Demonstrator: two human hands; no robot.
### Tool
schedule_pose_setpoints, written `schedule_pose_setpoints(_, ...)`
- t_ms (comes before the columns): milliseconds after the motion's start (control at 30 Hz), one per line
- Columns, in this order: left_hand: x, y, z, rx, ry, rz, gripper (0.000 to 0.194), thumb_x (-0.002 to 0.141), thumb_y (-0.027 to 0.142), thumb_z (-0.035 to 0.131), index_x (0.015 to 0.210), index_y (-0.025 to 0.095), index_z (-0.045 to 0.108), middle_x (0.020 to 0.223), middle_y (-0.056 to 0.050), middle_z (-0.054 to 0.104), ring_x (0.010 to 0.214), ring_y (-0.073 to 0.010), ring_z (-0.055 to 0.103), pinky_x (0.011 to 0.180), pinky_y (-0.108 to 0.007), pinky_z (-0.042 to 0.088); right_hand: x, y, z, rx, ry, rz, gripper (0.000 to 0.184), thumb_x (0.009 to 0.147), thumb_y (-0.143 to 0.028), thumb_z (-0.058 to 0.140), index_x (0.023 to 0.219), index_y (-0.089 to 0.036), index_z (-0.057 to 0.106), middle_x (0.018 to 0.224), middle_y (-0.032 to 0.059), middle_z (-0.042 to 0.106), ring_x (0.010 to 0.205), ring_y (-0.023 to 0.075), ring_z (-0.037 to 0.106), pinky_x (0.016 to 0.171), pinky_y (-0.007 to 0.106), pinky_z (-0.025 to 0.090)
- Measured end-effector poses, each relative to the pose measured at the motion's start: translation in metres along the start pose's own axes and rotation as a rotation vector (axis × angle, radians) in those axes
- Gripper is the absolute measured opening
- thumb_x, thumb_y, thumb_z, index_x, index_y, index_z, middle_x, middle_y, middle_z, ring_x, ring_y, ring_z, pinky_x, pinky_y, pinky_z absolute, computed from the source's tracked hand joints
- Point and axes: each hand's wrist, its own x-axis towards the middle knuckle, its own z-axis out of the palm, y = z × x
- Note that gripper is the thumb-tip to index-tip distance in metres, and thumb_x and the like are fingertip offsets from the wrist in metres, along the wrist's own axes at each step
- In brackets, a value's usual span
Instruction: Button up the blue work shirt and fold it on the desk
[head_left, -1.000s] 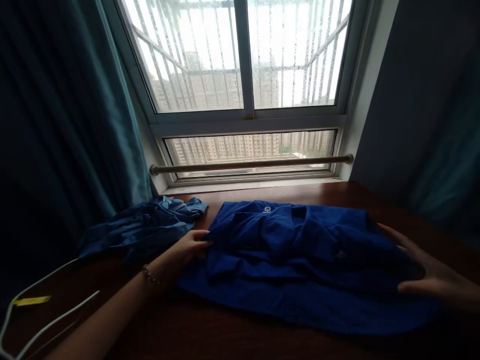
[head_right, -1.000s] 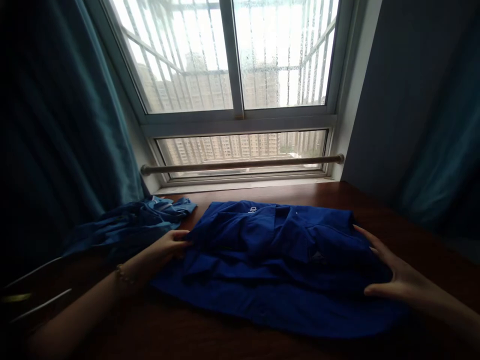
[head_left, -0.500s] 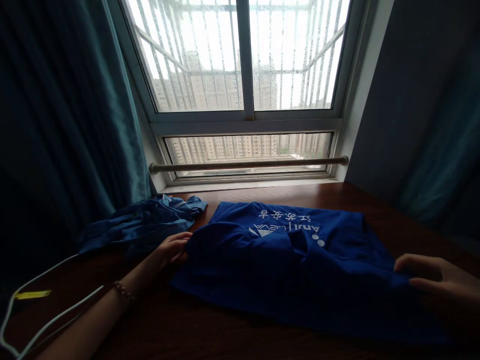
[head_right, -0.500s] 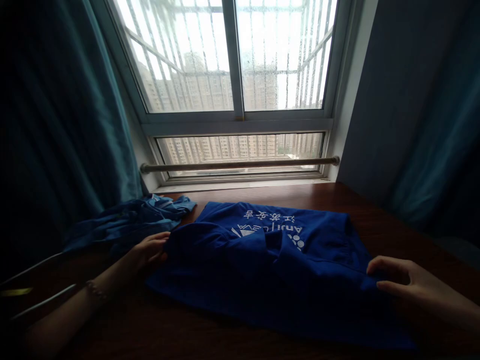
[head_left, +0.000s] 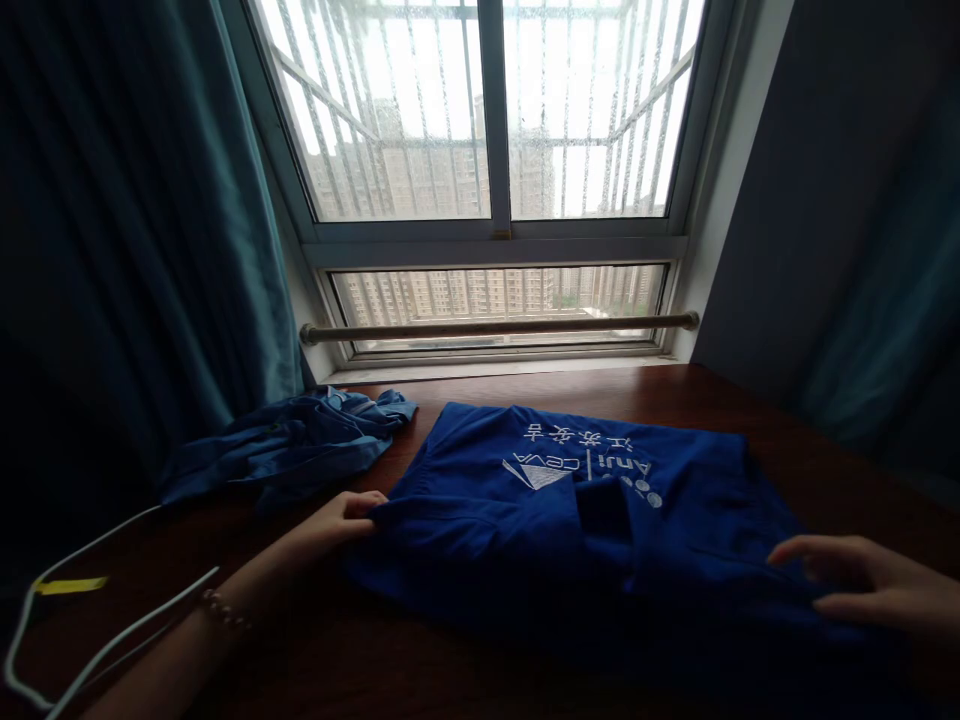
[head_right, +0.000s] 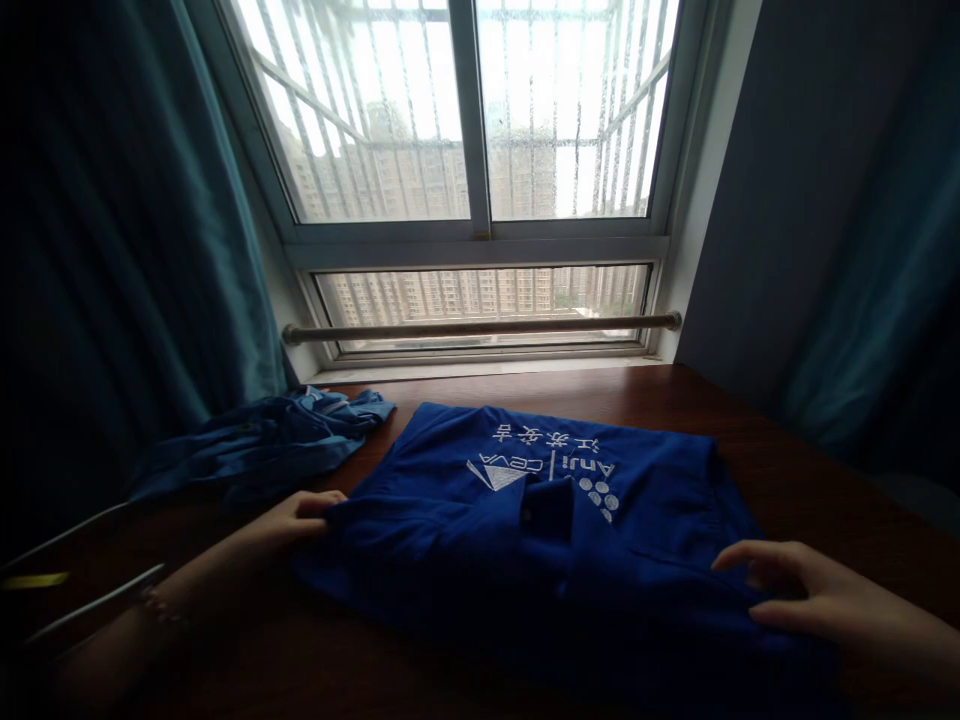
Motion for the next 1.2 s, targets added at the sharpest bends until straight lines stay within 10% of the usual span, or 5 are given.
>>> schedule_pose_setpoints(233,-0.006,0.046,0.039,0.695,0.373,0.522,0.035,0.065,0.012,0.044,0.098,0.019,0.055,0.116,-0.005,0.051,0.114,-0.024,0.039,0.099,-0.041,0.029,0.015,-0.075,0.001,-0.227,-0.072,-0.361,0.049,0.073,-0.046,0.058,0.12,-0.033,0.049,0.12,0.0051,0.051,0.111,0.0256,0.046,0.092,0.035,0.041)
schedule_pose_setpoints(533,-0.006,0.06,0.125,1.032,-0.195,0.579,0.058,0.081,0.05,0.041,0.133,0.04,0.017,0.144,0.001,0.015,0.13,-0.0344,0.009,0.098,-0.061,0.013,0.049,-0.153,0.079,-0.298,-0.479,-0.906,0.075,0.075,-0.05,0.053,0.137,-0.024,0.02,0.141,0.0078,0.021,0.128,0.0312,0.015,0.102,0.054,0.012)
schedule_pose_setpoints(800,0.031,0.033,0.119,1.074,-0.233,0.611,0.055,0.083,0.046,0.041,0.132,0.043,0.016,0.144,0.001,0.016,0.13,-0.0334,0.01,0.098,-0.062,0.011,0.036,-0.152,0.099,-0.303,-0.441,-0.766,0.072,0.078,-0.053,0.046,0.137,-0.025,0.016,0.141,0.0088,0.018,0.128,0.0343,0.012,0.099,0.06,0.01)
schedule_pose_setpoints(967,0.074,0.07,0.133,1.053,0.027,0.718,0.047,0.083,0.028,0.047,0.128,0.031,0.035,0.138,-0.008,0.028,0.129,-0.0347,0.01,0.097,-0.063,0.007,0.044,-0.138,0.129,-0.404,-0.141,-0.57,0.066,0.081,-0.055,0.039,0.137,-0.027,0.017,0.141,0.0077,0.018,0.127,0.0353,0.015,0.098,0.06,0.014)
schedule_pose_setpoints(1200,-0.02,0.167,0.15,0.113,-0.304,0.907,0.024,0.081,0.045,0.045,0.094,0.026,0.051,0.092,-0.006,0.057,0.087,-0.0163,0.055,0.078,-0.032,0.048,0.113,-0.09,0.129,-0.623,0.254,-0.151,0.063,0.081,-0.058,0.031,0.131,-0.019,0.035,0.136,0.011,0.031,0.122,0.0362,0.024,0.092,0.059,0.023)
